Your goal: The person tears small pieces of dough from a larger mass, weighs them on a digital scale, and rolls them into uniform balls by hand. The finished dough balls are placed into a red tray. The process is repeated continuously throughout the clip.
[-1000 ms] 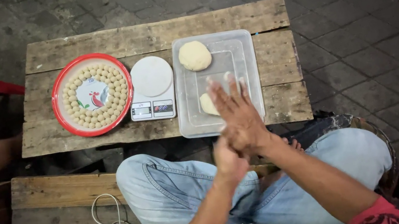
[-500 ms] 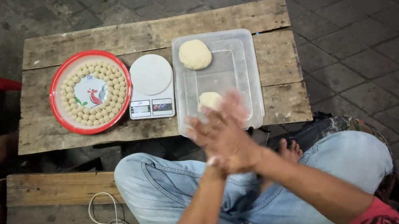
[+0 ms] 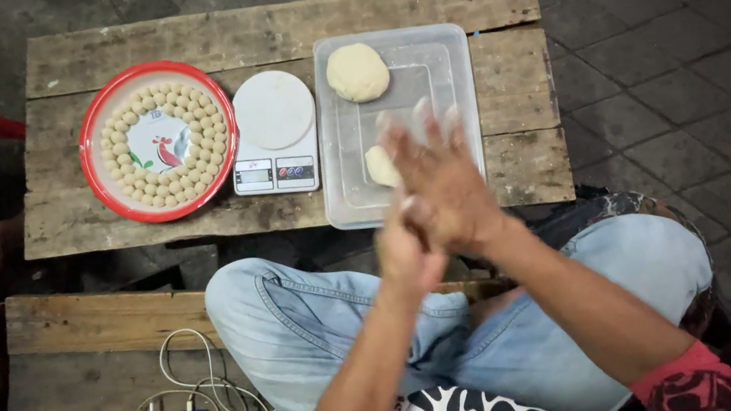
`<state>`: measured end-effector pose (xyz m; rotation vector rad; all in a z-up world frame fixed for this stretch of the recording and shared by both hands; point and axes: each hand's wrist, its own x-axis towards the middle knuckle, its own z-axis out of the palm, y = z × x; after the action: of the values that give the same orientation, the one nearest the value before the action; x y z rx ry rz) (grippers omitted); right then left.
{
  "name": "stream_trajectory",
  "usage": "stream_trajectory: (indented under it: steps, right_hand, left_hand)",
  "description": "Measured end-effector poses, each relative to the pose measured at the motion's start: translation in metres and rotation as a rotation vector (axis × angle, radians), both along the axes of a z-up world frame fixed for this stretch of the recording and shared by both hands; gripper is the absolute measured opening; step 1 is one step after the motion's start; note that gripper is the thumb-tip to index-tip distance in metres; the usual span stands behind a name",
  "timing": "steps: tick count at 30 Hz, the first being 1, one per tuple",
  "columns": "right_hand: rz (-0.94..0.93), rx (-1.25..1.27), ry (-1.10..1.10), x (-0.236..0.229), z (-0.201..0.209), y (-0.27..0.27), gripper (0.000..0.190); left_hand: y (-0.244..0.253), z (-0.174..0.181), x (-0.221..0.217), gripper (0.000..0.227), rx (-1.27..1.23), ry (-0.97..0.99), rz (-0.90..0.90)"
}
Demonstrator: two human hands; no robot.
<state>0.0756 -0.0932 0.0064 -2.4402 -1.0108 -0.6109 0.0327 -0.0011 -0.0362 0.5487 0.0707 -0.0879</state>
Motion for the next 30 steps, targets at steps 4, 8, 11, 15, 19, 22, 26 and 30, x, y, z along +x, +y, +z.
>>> stream_trajectory:
  steps: [4,8,11,15,19,22,26,30]
  right_hand:
    - [0.202,0.05,-0.025,-0.015,-0.018,0.023,0.074]
    - [0.055,0.02,-0.039,0.021,-0.001,-0.002,0.073]
    - [-0.041,-0.315,-0.036,-0.002,-0.069,0.004,0.094]
    - [0.327,0.134,0.042,-0.011,-0.013,0.022,0.073]
    - [0.093,-0.018,-0.114,0.015,-0.012,0.0,0.078]
    - [0.162,0.011,-0.016,-0.016,0.0,0.014,0.079]
    - [0.058,-0.265,0.06,0.0,0.038,0.01,0.089]
    - [-0.007,-0.146,-0.062,0.006,0.003,0.001,0.072]
  left_hand:
    - [0.003,-0.012,0.03,0.071,-0.043,0.107,-0.003]
    - [-0.023,-0.04,-0.013,0.066,-0.084,0.222,-0.015]
    - [0.007,-0.046,0.028,0.063,-0.119,0.307,-0.027]
    - [0.0,-0.062,0.038,0.06,-0.148,0.37,-0.027]
    - [-0.014,-0.086,0.016,0.056,-0.187,0.5,-0.048]
    - [-0.014,-0.022,0.023,0.063,-0.271,0.111,0.043]
    - [-0.023,-0.002,0.012,0.05,-0.283,0.007,0.118]
    - [-0.021,-0.004,0.006,0.022,-0.213,0.489,0.067]
